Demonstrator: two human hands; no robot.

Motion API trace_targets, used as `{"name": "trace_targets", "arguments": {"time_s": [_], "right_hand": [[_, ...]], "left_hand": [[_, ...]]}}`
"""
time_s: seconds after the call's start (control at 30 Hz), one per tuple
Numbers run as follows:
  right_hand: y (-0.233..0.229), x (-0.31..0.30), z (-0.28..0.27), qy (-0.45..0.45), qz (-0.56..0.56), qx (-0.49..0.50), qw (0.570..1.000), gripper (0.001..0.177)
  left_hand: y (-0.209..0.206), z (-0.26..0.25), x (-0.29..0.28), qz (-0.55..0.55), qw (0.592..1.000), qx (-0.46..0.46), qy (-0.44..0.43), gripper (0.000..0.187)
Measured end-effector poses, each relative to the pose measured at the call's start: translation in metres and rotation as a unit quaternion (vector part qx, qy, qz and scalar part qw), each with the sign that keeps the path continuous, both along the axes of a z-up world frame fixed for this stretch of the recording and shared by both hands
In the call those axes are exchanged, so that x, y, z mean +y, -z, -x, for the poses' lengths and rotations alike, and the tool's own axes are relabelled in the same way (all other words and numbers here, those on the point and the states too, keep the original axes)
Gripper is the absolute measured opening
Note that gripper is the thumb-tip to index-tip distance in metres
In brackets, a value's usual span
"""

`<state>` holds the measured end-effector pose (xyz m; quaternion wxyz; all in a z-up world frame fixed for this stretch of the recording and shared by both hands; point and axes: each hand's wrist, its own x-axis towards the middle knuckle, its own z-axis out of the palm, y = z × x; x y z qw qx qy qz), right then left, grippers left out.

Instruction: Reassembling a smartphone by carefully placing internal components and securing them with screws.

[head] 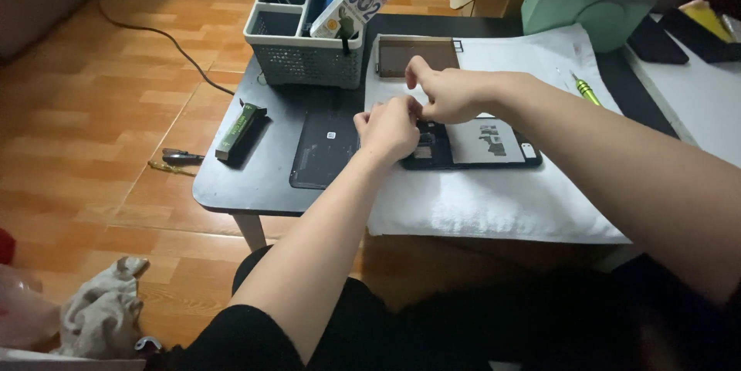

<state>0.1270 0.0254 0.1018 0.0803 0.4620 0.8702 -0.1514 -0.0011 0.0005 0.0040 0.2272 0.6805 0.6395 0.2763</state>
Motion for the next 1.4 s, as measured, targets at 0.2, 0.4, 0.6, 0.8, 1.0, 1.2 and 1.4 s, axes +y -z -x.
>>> {"name": "trace_targets", "arguments": {"time_s": [0.2,0.4,0.6,0.8,1.0,1.2,1.4], "right_hand": [[0.009,0.007,0.003,0.001,-0.021,-0.021,1.0,0.035],[0.012,0.002,-0.001,-0.017,-0.048,-0.016,0.999,0.037],[0.009,0.002,-0.003,0.01,-0.012,0.018,1.0,0.032],[0.021,0.003,-0.019,0.053,-0.017,0.123,0.991,0.015],[0.098,0.029,-0.066,0.121,-0.068,0.369,0.919,0.012],[0.107,-0.003,-0.061,0.14,-0.109,0.473,0.863,0.007],[0.11,-0.01,-0.061,0.112,-0.158,0.469,0.862,0.006]], "left_hand": [[0.001,0.001,0.001,0.002,1.0,-0.003,0.009,0.025],[0.006,-0.001,0.004,0.004,1.0,0.02,-0.006,0.026],[0.001,0.001,-0.003,-0.001,1.0,0.001,0.001,0.024],[-0.008,0.0,-0.007,0.011,1.0,0.013,-0.004,0.024],[-0.048,0.0,-0.03,0.023,0.999,0.003,0.024,0.016],[-0.039,-0.006,0.0,0.009,0.992,0.122,0.04,0.014],[-0.021,-0.012,0.032,-0.026,0.965,0.253,0.068,0.014]]}}
